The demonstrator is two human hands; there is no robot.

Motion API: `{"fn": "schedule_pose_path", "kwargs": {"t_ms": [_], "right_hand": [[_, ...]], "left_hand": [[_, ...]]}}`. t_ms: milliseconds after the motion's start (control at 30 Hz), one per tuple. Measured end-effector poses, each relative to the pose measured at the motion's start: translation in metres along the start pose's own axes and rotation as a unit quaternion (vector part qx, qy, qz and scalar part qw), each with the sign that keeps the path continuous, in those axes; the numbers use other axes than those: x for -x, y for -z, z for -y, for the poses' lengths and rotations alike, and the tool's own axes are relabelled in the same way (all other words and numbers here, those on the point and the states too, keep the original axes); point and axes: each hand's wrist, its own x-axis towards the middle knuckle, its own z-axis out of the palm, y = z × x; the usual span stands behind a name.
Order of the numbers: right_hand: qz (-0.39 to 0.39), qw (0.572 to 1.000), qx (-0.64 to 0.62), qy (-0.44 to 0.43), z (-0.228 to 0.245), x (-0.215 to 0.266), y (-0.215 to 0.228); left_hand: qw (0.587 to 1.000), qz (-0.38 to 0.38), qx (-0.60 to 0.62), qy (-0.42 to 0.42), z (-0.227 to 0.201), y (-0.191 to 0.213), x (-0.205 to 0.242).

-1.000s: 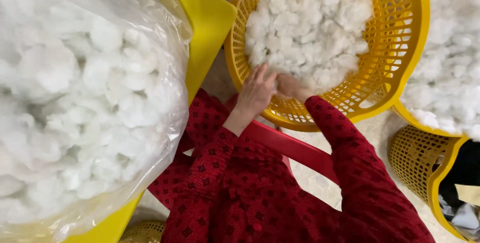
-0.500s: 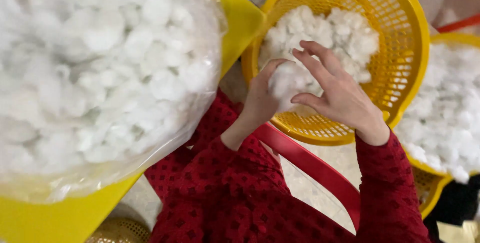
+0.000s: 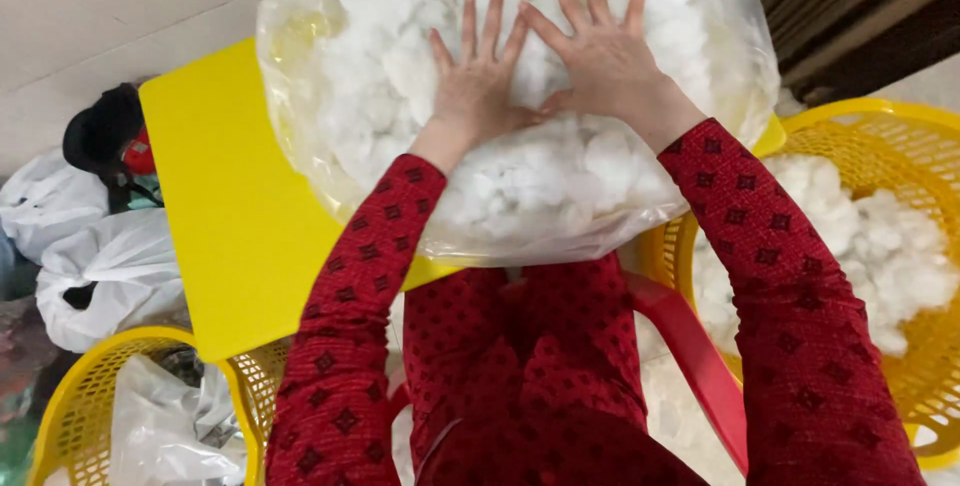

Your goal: The person repeatedly picks clumps of white cotton from a large plastic bag on a yellow table and places them into a yellow basket. The person uses both hands to transfer the cotton in a repetitive manner throughout the clip.

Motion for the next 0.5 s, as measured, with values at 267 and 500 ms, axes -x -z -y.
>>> {"fn": "schedule_pose_path", "kwargs": {"t_ms": [267,500], "right_hand": [[0.112,0.991,0.003,-0.067,-0.022,-0.007,-0.08],[0.049,0.992,-0.111,-0.023,-0.014,0.027,-0.008]], "left_hand": [[0.999,0.046,-0.017,0.013,0.024,-0.086,-0.024],[0.986,0.164,0.031,0.023,0.002,-0.026,-0.026]]}}
